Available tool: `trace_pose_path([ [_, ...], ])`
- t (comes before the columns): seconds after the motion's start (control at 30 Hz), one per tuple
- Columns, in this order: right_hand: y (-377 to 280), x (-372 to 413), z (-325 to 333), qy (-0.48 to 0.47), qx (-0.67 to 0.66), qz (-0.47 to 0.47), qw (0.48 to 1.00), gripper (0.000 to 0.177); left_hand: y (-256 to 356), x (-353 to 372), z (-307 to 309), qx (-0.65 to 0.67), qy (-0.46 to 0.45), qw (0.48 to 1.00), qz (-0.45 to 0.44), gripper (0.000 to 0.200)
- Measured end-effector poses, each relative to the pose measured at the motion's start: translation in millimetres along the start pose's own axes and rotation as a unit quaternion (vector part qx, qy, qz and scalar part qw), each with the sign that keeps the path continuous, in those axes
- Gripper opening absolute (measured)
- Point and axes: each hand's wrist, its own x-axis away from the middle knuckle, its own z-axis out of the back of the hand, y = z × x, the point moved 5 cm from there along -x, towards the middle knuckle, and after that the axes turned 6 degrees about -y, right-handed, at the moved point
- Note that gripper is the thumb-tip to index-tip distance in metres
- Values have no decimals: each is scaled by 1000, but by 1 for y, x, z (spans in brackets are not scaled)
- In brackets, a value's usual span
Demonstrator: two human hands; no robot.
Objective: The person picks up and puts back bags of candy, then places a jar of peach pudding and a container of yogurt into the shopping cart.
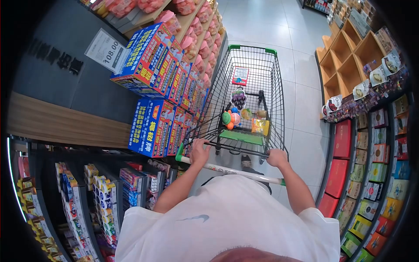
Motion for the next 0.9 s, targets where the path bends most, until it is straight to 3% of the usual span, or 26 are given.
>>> trace_pose_path([
  [0.37,2,-23,26,25,-5,11,1000,31,10,-34,-2,-18,30,998,-60,29],
  [0.9,20,-34,53,0,33,19,999,30,44,-36,-10,-54,0,999,0,38],
])
